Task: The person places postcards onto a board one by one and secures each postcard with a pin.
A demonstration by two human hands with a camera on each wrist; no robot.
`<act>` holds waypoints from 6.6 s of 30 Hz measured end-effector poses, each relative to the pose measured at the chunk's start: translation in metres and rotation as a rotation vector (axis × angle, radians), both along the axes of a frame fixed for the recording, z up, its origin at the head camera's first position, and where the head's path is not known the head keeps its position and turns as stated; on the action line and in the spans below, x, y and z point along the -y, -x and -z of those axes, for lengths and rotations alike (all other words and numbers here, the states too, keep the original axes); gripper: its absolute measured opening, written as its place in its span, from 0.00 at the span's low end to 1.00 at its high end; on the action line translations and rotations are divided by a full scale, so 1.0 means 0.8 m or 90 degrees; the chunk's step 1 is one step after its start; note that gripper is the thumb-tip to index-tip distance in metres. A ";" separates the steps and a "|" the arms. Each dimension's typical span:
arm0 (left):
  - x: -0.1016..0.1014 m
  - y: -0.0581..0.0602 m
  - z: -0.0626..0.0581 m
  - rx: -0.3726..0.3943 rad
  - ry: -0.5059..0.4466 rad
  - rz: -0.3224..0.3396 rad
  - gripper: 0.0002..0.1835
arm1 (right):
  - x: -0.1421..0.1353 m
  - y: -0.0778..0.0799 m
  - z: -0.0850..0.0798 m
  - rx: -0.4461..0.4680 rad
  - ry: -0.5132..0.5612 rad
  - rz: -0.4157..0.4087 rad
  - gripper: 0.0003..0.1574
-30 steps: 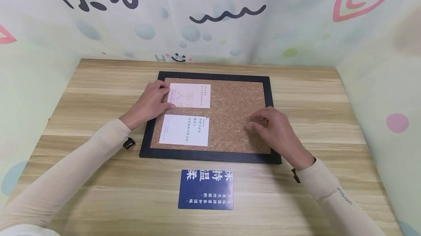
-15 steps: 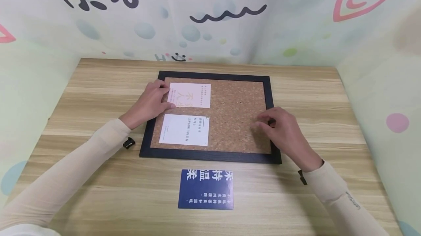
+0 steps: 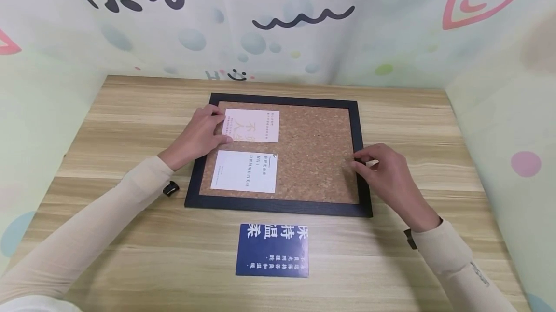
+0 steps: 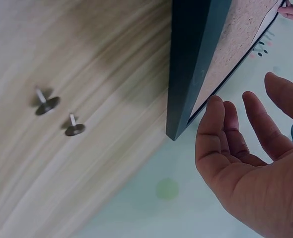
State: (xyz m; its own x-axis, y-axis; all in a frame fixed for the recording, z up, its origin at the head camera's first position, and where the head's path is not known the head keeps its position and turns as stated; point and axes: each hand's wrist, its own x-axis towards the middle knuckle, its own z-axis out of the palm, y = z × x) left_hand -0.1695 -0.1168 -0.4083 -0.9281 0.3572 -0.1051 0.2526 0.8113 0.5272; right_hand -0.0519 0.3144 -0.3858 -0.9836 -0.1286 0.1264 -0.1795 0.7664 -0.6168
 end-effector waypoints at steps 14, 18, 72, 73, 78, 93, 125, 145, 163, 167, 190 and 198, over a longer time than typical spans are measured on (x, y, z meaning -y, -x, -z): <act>0.001 0.000 -0.001 0.002 -0.005 -0.003 0.30 | -0.022 -0.008 0.008 0.015 -0.012 0.023 0.08; 0.001 0.000 -0.001 0.001 0.000 -0.003 0.31 | -0.025 -0.012 0.009 0.020 -0.019 0.032 0.09; -0.002 0.002 -0.001 -0.005 0.014 0.000 0.32 | -0.104 -0.053 0.033 0.112 -0.136 0.104 0.11; -0.001 0.002 -0.001 -0.005 0.014 0.000 0.32 | -0.104 -0.054 0.034 0.113 -0.140 0.106 0.11; 0.000 0.001 -0.001 -0.009 0.012 0.002 0.32 | -0.104 -0.058 0.034 0.133 -0.152 0.115 0.10; -0.001 0.002 0.000 -0.007 0.012 -0.001 0.31 | -0.110 -0.065 0.033 0.193 -0.168 0.129 0.19; 0.001 0.002 0.002 -0.008 0.002 0.000 0.33 | -0.114 -0.064 0.026 0.258 -0.207 0.124 0.29; 0.002 0.001 0.003 -0.005 0.000 -0.008 0.33 | -0.102 -0.064 0.028 0.201 -0.191 0.123 0.12; 0.001 0.003 0.003 -0.015 0.006 0.003 0.32 | -0.073 -0.055 0.026 -0.018 -0.116 0.118 0.04; 0.003 0.003 0.003 -0.014 0.003 0.005 0.31 | -0.066 -0.054 0.024 -0.039 -0.107 0.117 0.04; 0.005 0.000 0.004 -0.009 -0.016 0.003 0.29 | -0.012 -0.022 0.016 -0.156 -0.018 0.040 0.09; 0.005 -0.001 0.004 -0.013 -0.018 0.006 0.32 | 0.006 -0.008 0.016 -0.148 -0.019 0.024 0.07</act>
State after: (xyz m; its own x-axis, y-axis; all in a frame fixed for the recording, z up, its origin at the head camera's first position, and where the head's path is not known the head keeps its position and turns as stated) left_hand -0.1688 -0.1211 -0.4116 -0.9264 0.3687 -0.0760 0.2712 0.7937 0.5445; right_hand -0.0455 0.3094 -0.3988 -0.9327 -0.0998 0.3466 -0.2853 0.7920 -0.5397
